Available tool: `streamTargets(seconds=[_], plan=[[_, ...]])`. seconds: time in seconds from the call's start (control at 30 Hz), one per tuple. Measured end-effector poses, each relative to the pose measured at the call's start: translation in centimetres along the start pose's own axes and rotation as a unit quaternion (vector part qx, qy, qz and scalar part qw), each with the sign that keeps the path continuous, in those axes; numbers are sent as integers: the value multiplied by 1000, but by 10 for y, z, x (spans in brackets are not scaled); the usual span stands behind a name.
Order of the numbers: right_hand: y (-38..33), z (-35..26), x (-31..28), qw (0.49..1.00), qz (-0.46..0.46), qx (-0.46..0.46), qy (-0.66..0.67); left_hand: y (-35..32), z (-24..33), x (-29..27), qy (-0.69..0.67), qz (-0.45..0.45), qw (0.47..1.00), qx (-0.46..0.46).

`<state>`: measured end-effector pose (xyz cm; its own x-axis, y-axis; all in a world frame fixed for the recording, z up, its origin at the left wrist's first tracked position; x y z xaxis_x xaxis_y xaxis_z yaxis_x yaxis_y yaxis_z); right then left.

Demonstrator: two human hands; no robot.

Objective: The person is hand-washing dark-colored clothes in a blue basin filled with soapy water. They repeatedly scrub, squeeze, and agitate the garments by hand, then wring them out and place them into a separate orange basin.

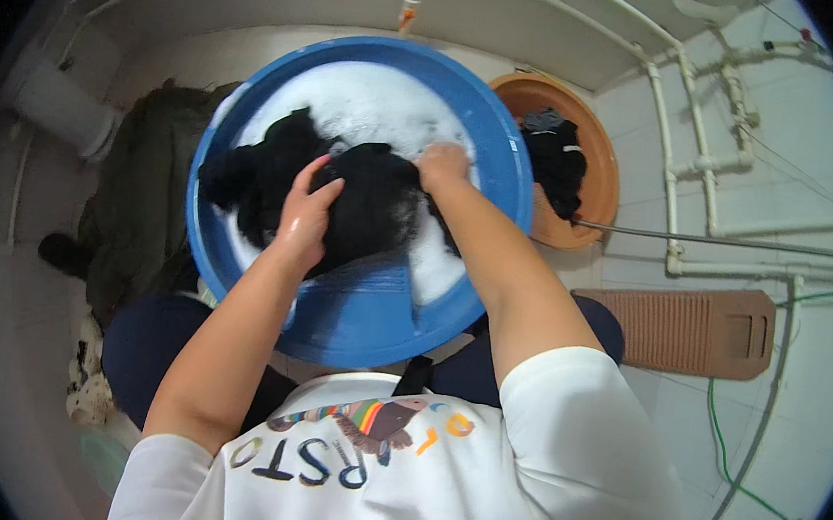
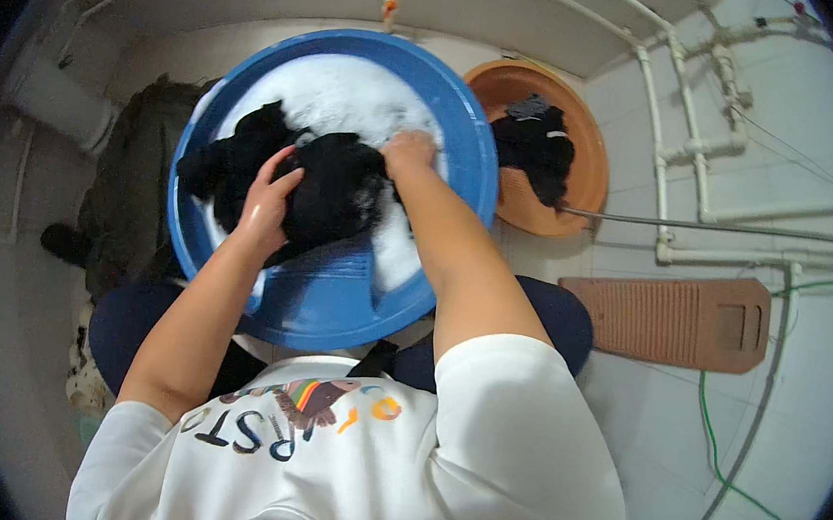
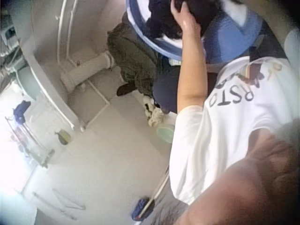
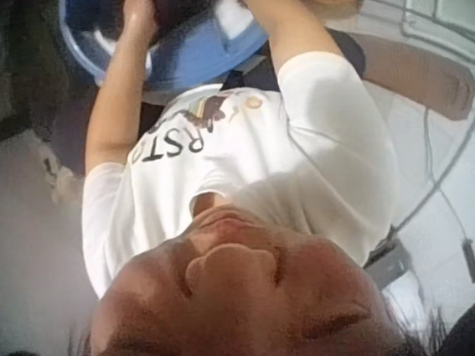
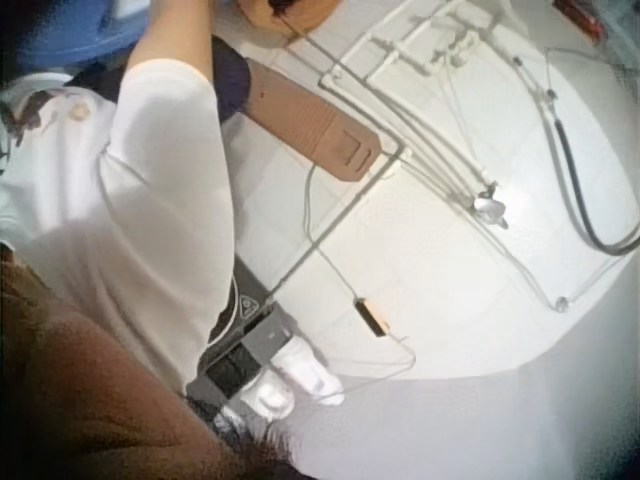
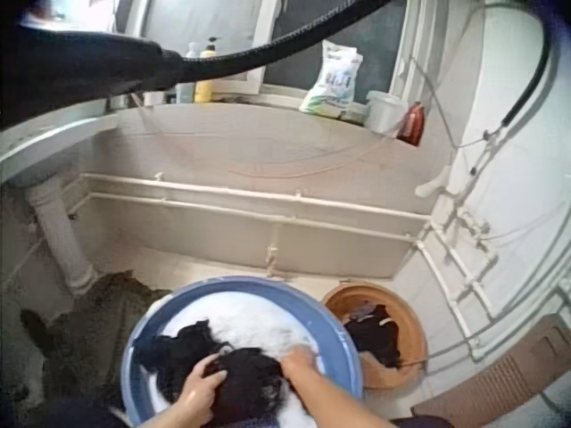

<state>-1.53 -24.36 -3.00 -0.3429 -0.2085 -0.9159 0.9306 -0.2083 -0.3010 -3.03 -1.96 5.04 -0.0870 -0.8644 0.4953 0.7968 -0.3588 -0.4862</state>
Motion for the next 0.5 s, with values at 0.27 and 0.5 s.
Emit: streamTargets(seconds=[0.27,0.5], plan=[[3,96,-101,951,75,-79,290,-14,0,-6,413,-24,881,228],[26,282,25,937,38,159,308,2,-6,-5,257,-33,961,98]])
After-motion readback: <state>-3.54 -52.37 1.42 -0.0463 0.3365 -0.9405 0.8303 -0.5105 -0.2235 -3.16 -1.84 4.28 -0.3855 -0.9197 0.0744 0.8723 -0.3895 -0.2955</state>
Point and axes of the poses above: each hand's wrist, its own y-axis towards the middle knuckle, its own x-axis out of the palm, z = x × y, the point moved 2 cm from there along y, towards the middle knuckle, and after that the axes turned 5 degrees about -y, right-handed, at the moved point
